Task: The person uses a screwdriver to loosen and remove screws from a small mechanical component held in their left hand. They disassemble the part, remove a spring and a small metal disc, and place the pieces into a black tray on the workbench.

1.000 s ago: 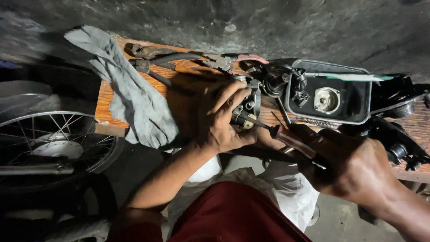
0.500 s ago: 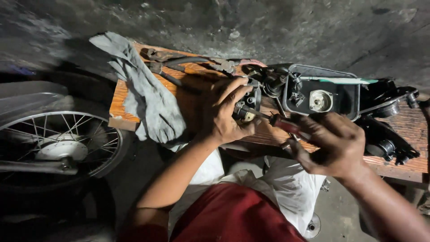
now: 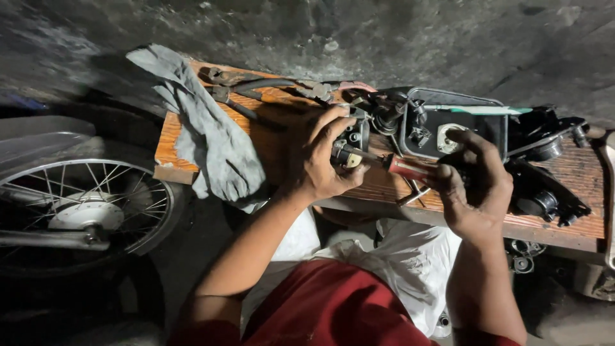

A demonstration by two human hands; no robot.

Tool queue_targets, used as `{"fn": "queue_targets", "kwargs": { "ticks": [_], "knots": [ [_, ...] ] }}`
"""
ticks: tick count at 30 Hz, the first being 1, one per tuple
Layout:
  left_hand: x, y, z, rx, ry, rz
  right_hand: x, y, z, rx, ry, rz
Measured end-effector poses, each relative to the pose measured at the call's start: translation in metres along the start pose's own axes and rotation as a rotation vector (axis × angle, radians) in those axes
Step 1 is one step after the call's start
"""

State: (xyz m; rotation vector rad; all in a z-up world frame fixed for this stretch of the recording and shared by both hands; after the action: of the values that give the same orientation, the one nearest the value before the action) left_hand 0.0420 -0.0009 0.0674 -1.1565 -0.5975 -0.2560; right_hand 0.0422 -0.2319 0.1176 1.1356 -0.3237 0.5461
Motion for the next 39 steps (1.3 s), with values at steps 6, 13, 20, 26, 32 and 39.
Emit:
{"fn": "queue_targets", "kwargs": {
  "ticks": [6,13,20,26,32,39],
  "knots": [
    [-0.002,0.001,-0.001,0.038,-0.002,0.001,-0.006,-0.020,0.006,0.197,-0.084,0.111],
    [0.001,0.007,-0.001,0.192,-0.216,-0.214,0.002,-0.041,0.008,0.331,-0.162,0.234],
    [-0.001,0.012,-0.004,0.222,-0.220,-0.206,0.009,-0.041,0.012,0.097,-0.086,0.248],
    [0.002,0.009,-0.003,0.246,-0.206,-0.178,0.013,-0.078,0.006,0.401,-0.092,0.276],
    [0.003,0.013,-0.006,0.184,-0.180,-0.148,0.044,-0.081,0.015,0.271,-0.011,0.362],
    [0.004,0.012,-0.006,0.136,-0.194,-0.096,0.079,-0.049,0.019,0.147,0.127,0.345]
  ]
}}
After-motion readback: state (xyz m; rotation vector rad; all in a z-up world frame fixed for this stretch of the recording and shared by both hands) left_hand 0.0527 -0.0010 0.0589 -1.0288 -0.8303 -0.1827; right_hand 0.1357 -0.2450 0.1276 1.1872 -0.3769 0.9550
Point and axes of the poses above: each hand's wrist, its own x-axis towards the middle knuckle, its own z-axis out of the back of the hand, y = z × x, the point moved 7 cm from there along x, towards the middle knuckle, and after that the axes turned 11 degrees about z, right-handed, at the moved point
